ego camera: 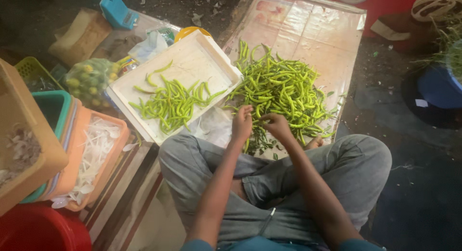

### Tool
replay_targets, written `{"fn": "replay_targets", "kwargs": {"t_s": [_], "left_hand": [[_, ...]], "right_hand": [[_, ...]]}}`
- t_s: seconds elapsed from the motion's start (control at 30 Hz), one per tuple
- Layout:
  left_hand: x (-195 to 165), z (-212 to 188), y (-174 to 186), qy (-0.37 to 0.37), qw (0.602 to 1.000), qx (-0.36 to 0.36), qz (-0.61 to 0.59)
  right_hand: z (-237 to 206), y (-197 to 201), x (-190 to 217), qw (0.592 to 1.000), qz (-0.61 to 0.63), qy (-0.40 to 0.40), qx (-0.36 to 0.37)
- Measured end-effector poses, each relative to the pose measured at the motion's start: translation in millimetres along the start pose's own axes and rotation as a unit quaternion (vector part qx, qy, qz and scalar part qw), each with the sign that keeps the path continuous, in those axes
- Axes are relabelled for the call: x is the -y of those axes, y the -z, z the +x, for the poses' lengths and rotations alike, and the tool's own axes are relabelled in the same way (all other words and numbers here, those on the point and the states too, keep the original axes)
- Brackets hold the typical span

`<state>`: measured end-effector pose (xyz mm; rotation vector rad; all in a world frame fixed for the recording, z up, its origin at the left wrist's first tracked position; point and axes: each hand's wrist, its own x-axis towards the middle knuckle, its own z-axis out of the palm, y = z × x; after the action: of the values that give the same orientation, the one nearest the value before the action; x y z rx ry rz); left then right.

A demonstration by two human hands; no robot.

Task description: The person sits cross-legged on the floor and repeatedly picks up green chilies from a large pile, removes the stems by hand, and places the trimmed chilies into a white tray. The person handles the chilies one at a time, separating the stems and placing them on the floor.

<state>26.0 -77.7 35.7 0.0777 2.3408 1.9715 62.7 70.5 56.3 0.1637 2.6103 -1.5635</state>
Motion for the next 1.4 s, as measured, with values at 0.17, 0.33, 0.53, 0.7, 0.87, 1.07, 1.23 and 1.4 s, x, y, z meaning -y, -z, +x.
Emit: {"fn": "replay_targets", "kwargs": {"t_s": [0.17, 0.33, 0.53, 0.7, 0.87, 1.07, 1.23, 1.4], "left_hand": [[-30.0, -20.8, 20.2, -0.161, 0.972, 0.122, 0.123], [-33.3, -39.6, 36.3, -0.249, 0.942, 0.086, 0.208], [-27.1, -46.4, 41.0, -0.239, 0.920, 0.078, 0.302], [-30.3, -54.2, 46.4, -0.329, 0.868, 0.039, 0.369], [-19.3, -53.3, 40.0, -0.318, 0.839, 0.046, 0.439], [24.7, -45.7, 13.1, -0.248, 0.881, 0.096, 0.391], [44.4, -37.2, 12.7, -0.119, 0.934, 0.137, 0.309], [37.3, -35.0, 18.8, 0.082, 0.973, 0.161, 0.144]], "right_hand": [[0.2, 25.8, -9.4, 0.910, 0.368, -0.130, 0.141], [-4.3, 24.1, -8.7, 0.901, 0.393, -0.053, 0.177], [-15.4, 34.1, 3.6, 0.970, 0.194, -0.046, 0.138], [-19.1, 30.6, 9.1, 0.997, 0.028, 0.002, 0.065], [-24.5, 25.4, 6.2, 0.979, -0.166, 0.114, 0.010], [-27.4, 16.9, -1.0, 0.958, -0.165, 0.225, 0.062], [-30.7, -0.8, -6.9, 0.944, -0.254, 0.209, -0.020], [-35.4, -24.8, -6.3, 0.936, -0.237, 0.230, -0.118]]}}
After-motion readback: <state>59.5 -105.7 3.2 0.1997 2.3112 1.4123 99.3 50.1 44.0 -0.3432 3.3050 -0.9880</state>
